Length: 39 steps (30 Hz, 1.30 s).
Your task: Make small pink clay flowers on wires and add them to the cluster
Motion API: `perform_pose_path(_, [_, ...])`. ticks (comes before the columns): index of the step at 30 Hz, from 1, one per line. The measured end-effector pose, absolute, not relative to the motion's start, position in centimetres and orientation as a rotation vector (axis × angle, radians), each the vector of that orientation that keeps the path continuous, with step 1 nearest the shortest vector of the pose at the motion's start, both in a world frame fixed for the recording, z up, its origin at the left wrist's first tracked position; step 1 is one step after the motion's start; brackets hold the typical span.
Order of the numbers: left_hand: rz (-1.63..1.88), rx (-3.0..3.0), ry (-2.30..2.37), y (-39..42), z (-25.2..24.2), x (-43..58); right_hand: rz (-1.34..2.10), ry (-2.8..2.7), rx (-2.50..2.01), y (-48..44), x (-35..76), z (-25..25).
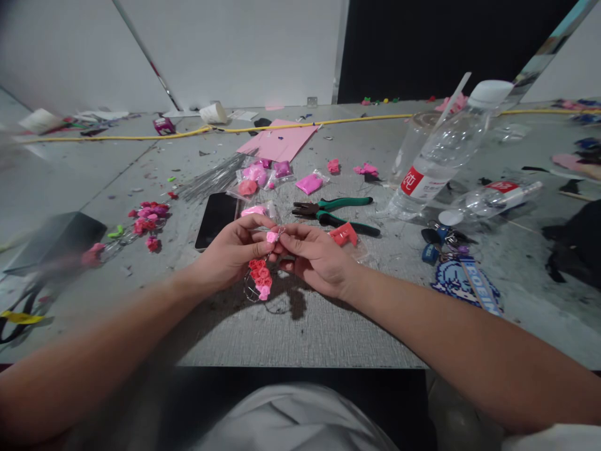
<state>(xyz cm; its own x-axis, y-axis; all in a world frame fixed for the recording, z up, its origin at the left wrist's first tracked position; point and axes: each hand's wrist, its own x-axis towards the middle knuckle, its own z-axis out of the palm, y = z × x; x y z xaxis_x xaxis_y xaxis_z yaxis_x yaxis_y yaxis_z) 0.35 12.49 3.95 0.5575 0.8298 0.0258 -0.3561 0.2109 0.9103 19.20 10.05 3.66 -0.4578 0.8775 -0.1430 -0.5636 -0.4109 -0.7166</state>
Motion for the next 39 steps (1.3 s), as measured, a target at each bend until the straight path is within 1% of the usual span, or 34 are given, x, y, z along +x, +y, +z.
perform_pose_path(15, [0.994,1.112,0.554,11.8,4.9,0.7,1.946,-0.766,-0.643,9.9,19.3,3.8])
perform_pose_path(25, [1.001,1.138,0.698,11.7,5.1,0.6,1.696,-0.931,-0.699,9.7,18.8,3.3])
perform_pose_path(29, [1.001,1.092,0.668,11.5,5.7,0.7,1.577,-1.000,-0.726,9.6,18.7,3.2])
perform_pose_path(39, [0.975,1.080,0.721,11.8,5.6,0.3,1.520,-1.067,-0.794,9.8,18.8,2.9])
